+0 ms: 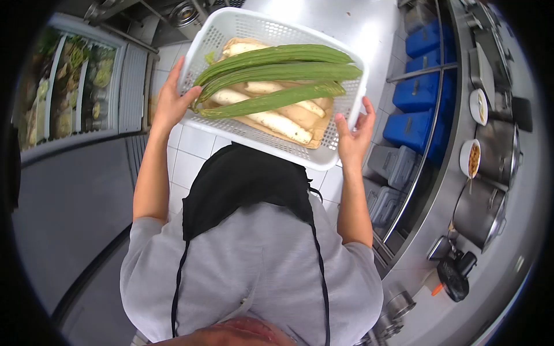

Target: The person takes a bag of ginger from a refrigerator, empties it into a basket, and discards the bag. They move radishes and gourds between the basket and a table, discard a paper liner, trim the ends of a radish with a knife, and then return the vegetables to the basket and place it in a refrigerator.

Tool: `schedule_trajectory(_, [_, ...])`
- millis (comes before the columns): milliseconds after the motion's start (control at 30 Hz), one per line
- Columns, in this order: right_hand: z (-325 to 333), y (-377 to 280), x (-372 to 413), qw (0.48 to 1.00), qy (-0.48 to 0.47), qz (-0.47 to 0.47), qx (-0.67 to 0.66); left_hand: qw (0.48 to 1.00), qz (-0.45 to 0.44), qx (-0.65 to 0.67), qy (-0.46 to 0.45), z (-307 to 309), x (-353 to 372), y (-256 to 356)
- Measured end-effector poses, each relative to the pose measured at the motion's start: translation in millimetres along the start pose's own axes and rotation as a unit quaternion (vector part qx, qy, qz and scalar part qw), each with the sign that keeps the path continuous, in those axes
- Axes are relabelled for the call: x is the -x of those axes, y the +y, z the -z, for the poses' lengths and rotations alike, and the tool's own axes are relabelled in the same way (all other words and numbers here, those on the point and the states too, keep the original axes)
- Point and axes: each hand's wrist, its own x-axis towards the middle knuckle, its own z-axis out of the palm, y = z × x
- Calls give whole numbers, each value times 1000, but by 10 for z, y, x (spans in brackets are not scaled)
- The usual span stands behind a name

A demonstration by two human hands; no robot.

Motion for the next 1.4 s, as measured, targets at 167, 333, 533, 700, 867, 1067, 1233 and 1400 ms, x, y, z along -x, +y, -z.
schedule_trajectory(167, [44,-89,26,994,4,-101,-32,976,77,205,-17,0,-47,-30])
schedule_trajectory(333, [60,-48,190,969,-71,-210,-109,954,172,237,-67,49,-44,-70])
schedule_trajectory(533, [27,6,162,968,-73,-196,-136,896,244,369,-47,6,-49,-175])
schedule_trajectory(700, [34,96,209,966,-71,-195,-153,894,224,375,-104,75,-68,-411])
schedule_trajectory(867, [27,-137,125,944,-46,-263,-194,873,226,413,-128,96,-226,-399])
schedule_trajectory(1067, [30,-6,109,947,-53,-254,-188,854,210,441,-180,87,-286,-363])
schedule_trajectory(1233, [108,-381,874,950,28,-267,-162,850,143,433,-263,218,-260,-196])
schedule_trajectory(1400, [484,-584,1578,943,129,-254,-173,827,129,428,-342,-29,-83,110])
